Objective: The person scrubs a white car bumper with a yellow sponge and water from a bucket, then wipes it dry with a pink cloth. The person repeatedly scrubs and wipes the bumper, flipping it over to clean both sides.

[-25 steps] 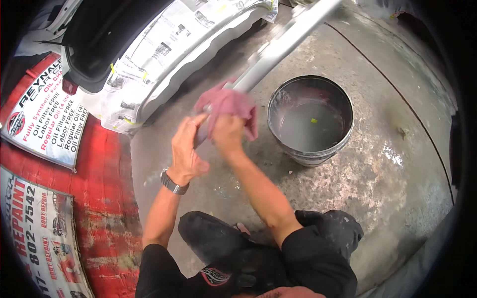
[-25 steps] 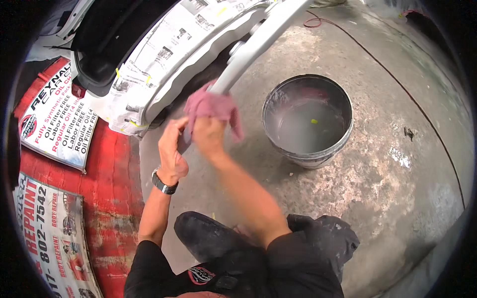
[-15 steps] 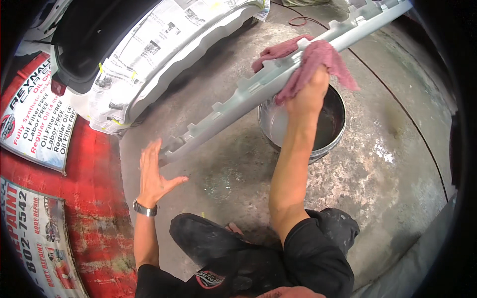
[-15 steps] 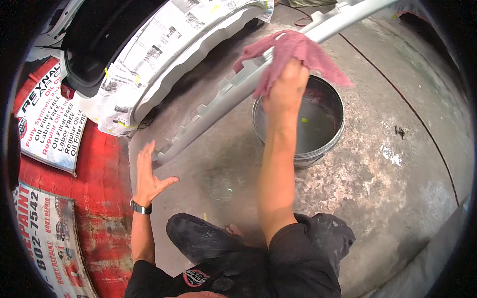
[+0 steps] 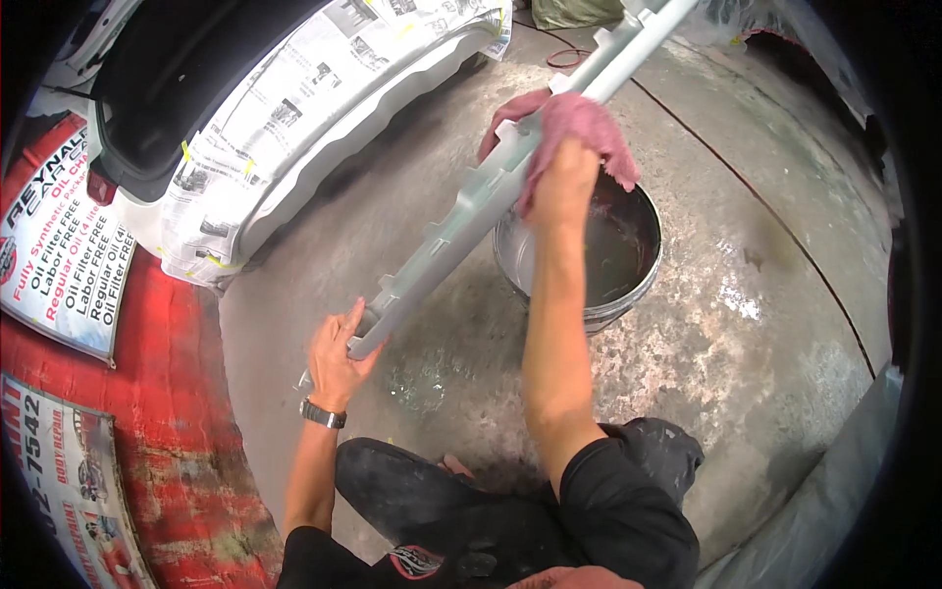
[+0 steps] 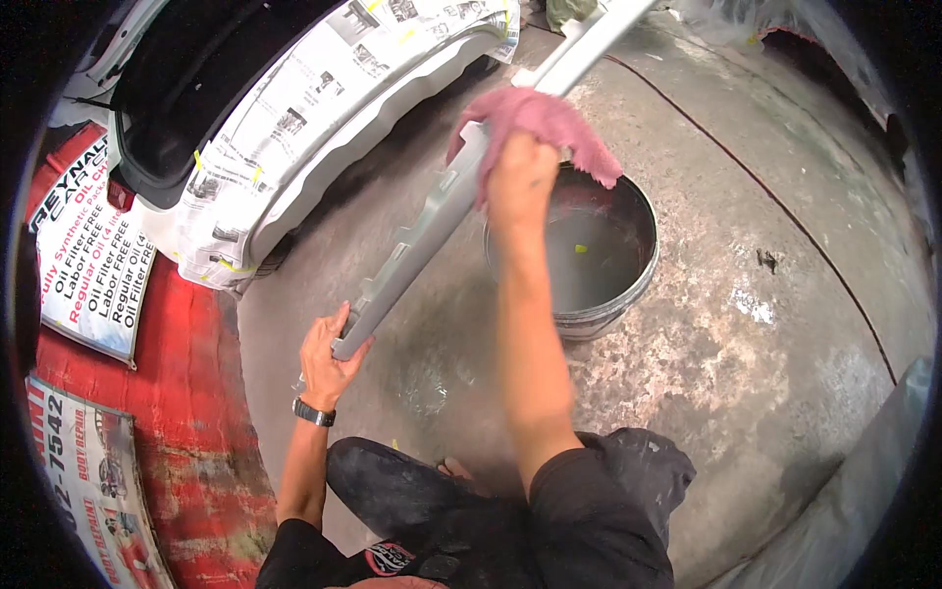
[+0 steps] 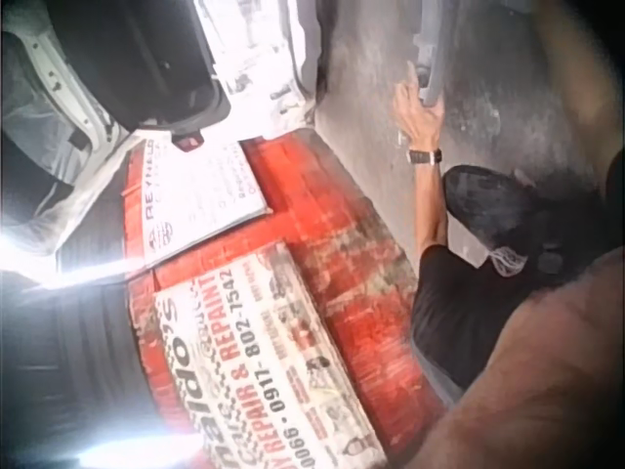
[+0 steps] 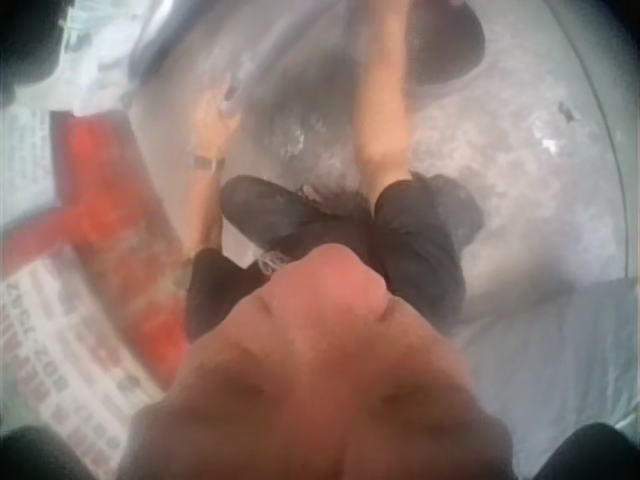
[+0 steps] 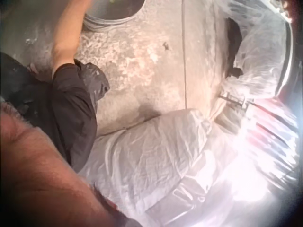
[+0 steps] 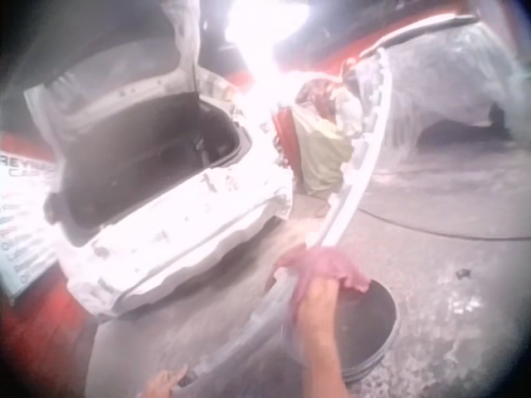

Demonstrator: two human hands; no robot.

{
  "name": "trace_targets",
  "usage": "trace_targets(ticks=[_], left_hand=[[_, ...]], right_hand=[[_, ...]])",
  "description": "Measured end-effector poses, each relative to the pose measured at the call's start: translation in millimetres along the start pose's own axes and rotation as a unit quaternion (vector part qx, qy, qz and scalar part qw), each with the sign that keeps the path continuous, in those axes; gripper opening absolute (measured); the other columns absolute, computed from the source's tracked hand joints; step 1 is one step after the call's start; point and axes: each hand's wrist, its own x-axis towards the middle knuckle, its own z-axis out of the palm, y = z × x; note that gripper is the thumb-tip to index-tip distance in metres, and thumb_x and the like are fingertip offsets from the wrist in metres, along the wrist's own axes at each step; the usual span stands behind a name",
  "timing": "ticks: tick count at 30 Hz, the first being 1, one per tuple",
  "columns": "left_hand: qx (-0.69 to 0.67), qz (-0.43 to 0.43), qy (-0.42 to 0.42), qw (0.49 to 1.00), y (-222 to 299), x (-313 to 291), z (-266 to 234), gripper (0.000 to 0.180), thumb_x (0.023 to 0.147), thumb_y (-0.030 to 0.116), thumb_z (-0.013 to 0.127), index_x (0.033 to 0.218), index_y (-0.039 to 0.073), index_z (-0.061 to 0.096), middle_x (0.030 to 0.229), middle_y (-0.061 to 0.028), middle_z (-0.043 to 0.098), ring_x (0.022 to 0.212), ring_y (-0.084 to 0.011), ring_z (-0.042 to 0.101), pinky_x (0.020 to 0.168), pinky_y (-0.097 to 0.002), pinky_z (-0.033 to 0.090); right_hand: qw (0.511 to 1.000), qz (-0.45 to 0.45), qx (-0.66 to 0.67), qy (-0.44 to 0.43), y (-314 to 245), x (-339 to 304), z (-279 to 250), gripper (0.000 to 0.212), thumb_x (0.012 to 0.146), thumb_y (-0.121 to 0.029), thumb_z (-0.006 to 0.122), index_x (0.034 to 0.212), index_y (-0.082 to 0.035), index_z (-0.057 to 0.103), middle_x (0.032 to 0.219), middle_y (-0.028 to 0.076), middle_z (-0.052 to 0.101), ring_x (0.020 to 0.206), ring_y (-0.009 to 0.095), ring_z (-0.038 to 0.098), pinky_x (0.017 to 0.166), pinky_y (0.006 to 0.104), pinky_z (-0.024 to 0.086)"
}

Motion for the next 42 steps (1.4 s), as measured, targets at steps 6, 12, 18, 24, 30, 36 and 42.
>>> trace_targets(ticks=[6, 12, 18, 24, 30, 36, 42], left_hand=[[-0.07, -0.008, 0.028, 0.997, 33.9, 36.4, -1.1, 0.065, 0.071, 0.012, 0.084, 0.133, 0.011, 0.065, 0.092, -0.0108, 0.066, 0.079, -0.0273, 0.063, 0.07, -0.0371, 0.052], [-0.104, -0.021, 0.008, 0.994, 26.2, 41.0, 1.8, 0.047, 0.069, 0.007, 0.079, 0.114, 0.001, 0.066, 0.096, -0.0155, 0.068, 0.08, -0.0347, 0.066, 0.074, -0.038, 0.054], [-0.012, 0.001, -0.028, 1.0, 10.6, 10.8, -21.2, 0.064, 0.07, 0.012, 0.081, 0.132, 0.007, 0.064, 0.099, -0.0129, 0.068, 0.087, -0.0319, 0.067, 0.078, -0.0405, 0.054], [0.093, -0.011, -0.108, 0.99, -45.4, -61.4, -60.7, 0.075, 0.067, 0.016, 0.085, 0.137, 0.01, 0.06, 0.108, -0.0114, 0.067, 0.098, -0.0296, 0.064, 0.088, -0.0429, 0.05], [0.152, 0.025, -0.055, 0.986, -76.4, -109.6, -85.0, 0.078, 0.062, 0.019, 0.089, 0.134, 0.012, 0.06, 0.115, -0.0091, 0.067, 0.097, -0.0282, 0.062, 0.09, -0.0442, 0.046], [0.194, 0.009, -0.057, 0.979, -73.1, -115.8, -102.1, 0.075, 0.064, 0.024, 0.09, 0.132, 0.012, 0.061, 0.113, -0.0076, 0.067, 0.096, -0.0279, 0.061, 0.084, -0.0431, 0.046], [0.181, 0.029, -0.047, 0.982, -37.0, -56.7, -82.4, 0.073, 0.065, 0.03, 0.089, 0.131, 0.014, 0.062, 0.107, -0.0098, 0.065, 0.094, -0.0279, 0.06, 0.082, -0.0411, 0.046]], right_hand=[[0.995, 0.037, 0.006, -0.092, 26.2, -101.7, 46.6, 0.048, 0.103, -0.03, 0.046, 0.069, 0.002, 0.057, 0.052, 0.012, 0.049, 0.049, 0.021, 0.052, 0.047, 0.0399, 0.04], [0.989, -0.107, 0.048, -0.094, 36.6, -159.7, 63.5, 0.025, 0.096, -0.016, 0.049, 0.082, 0.002, 0.059, 0.064, 0.019, 0.051, 0.059, 0.037, 0.055, 0.055, 0.0431, 0.042], [0.98, 0.094, 0.146, -0.101, 32.7, -58.5, 23.2, 0.02, 0.097, -0.01, 0.044, 0.095, 0.0, 0.061, 0.086, 0.012, 0.062, 0.078, 0.017, 0.061, 0.059, 0.0367, 0.047], [0.943, 0.138, 0.302, -0.001, -2.7, 50.9, -24.1, 0.035, 0.105, -0.025, 0.038, 0.123, 0.001, 0.051, 0.112, 0.016, 0.062, 0.094, 0.026, 0.066, 0.077, 0.0378, 0.06], [0.931, 0.083, 0.354, -0.038, 18.5, 113.3, -64.2, 0.045, 0.105, -0.039, 0.044, 0.116, 0.004, 0.054, 0.093, 0.022, 0.069, 0.081, 0.032, 0.07, 0.071, 0.0439, 0.062], [0.922, 0.089, 0.364, -0.099, 23.3, 110.2, -66.7, 0.064, 0.102, -0.055, 0.041, 0.104, 0.007, 0.056, 0.086, 0.021, 0.067, 0.076, 0.03, 0.068, 0.066, 0.0396, 0.059], [0.924, 0.111, 0.35, -0.107, 22.4, 29.3, -7.9, 0.05, 0.105, -0.047, 0.043, 0.106, 0.001, 0.057, 0.094, 0.015, 0.067, 0.086, 0.027, 0.066, 0.082, 0.0424, 0.054]])
